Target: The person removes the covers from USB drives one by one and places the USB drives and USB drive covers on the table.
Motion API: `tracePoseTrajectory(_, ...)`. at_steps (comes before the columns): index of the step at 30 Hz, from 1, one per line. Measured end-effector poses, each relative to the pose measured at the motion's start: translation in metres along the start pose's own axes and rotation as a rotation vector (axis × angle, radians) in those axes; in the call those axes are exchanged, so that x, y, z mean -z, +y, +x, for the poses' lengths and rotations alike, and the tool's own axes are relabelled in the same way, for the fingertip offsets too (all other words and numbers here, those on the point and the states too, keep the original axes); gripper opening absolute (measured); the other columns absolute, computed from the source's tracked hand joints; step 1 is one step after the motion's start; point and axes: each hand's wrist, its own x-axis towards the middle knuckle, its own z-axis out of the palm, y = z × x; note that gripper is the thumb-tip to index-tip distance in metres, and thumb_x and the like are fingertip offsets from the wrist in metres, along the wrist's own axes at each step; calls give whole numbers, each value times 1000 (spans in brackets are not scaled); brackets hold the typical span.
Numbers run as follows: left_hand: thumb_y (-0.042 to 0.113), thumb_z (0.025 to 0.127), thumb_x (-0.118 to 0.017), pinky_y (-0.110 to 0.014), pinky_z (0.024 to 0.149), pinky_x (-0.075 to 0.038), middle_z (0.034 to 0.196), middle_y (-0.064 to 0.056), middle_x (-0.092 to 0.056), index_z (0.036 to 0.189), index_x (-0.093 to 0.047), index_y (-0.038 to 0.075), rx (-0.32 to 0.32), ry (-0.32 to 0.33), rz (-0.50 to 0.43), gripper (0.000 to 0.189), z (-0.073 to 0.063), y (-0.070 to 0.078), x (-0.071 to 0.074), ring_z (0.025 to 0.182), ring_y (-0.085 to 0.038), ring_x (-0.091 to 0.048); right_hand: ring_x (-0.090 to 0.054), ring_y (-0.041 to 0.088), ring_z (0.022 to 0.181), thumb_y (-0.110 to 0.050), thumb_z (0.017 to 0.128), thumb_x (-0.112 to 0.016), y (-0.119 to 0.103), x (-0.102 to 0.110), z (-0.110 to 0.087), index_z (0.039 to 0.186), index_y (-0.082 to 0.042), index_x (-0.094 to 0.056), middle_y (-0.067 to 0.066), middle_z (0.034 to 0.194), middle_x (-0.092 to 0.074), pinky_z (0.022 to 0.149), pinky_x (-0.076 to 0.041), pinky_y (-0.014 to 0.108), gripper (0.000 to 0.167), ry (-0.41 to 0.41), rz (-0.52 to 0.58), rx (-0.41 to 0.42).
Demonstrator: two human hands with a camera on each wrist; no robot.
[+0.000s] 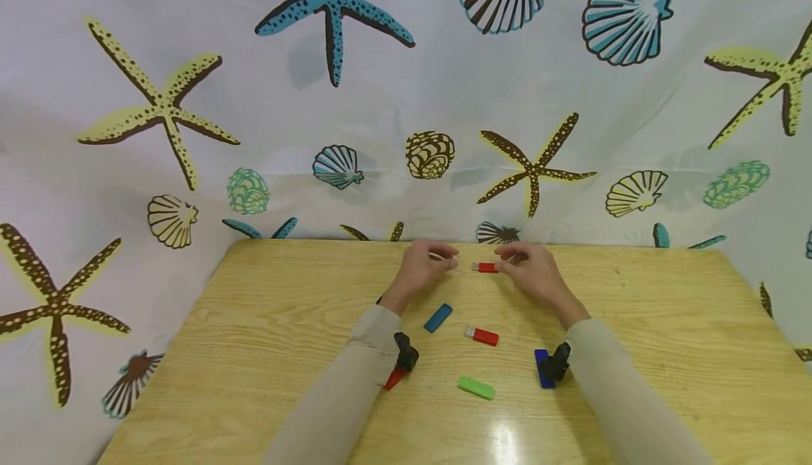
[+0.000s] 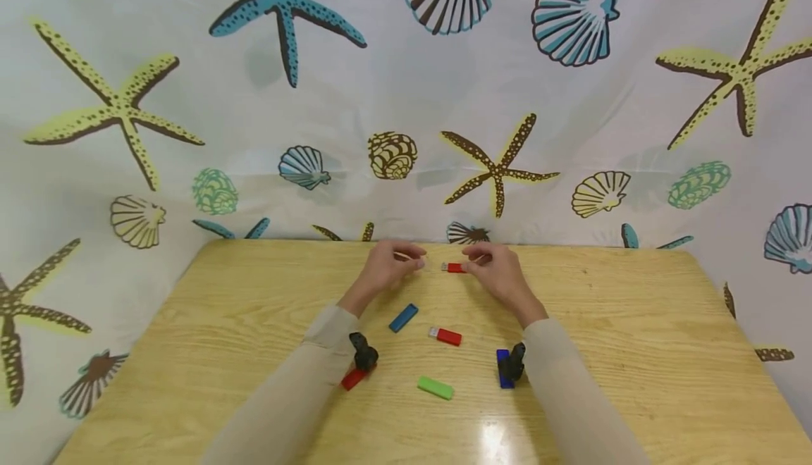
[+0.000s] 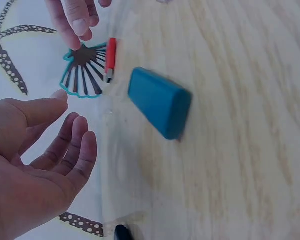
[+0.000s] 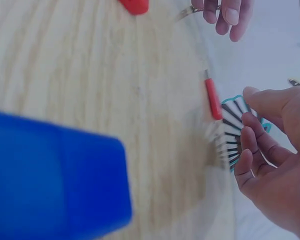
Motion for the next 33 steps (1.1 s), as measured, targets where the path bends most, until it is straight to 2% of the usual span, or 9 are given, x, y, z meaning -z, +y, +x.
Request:
tracePoseTrajectory(4,7,97,-71,-38,83,-58,113,-15,-72,116,-75,-3,-67,-9,3,21,-6,2,4,99,-30,-68,-65,31,99,-10,97,-72,-10,3,-7,120,2,-72,14,108,-71,89,-53,47,26,9,6,27)
tracePoseTrajectory(7,7,98,-71,-37,85,-58,113,-14,-73,115,-76,-1,-106,-7,9,19,-11,5,4,100,-28,-69,-65,32,98,-10,97,-73,-16,6,-13,119,1,-73,17,109,-71,85,-53,46,25,22,17,66)
tracePoseTrajectory(11,7,97,-71,-35,83,-59,114,-13,-73,114,-77,1,-111,7,0,18,-21,7,6,96,-26,-70,-66,31,98,-13,97,-73,-21,8,-20,119,-3,-73,18,111,-71,81,-54,42,24,28,35,98)
tracePoseTrajectory(18,8,97,-72,-35,79,-59,119,-16,-72,115,-77,3,-122,4,-40,19,-35,14,10,94,-28,-70,-66,29,97,-15,98,-73,-27,10,-35,120,-5,-74,16,111,-71,80,-55,43,25,67,44,111)
tracePoseTrajectory(26,9,97,-72,-34,78,-60,120,-11,-73,116,-77,5,-163,-12,-73,20,-50,16,9,100,-31,-69,-65,28,98,-16,98,-72,-31,14,-56,122,-1,-71,13,111,-72,76,-54,34,28,49,88,82)
tracePoseTrajectory(33,11,97,-72,-37,79,-60,119,-15,-72,117,-76,5,-150,-23,-116,21,-65,16,7,102,-33,-68,-64,24,98,-19,97,-74,-35,13,-70,120,-7,-73,10,112,-72,74,-52,31,26,48,90,47)
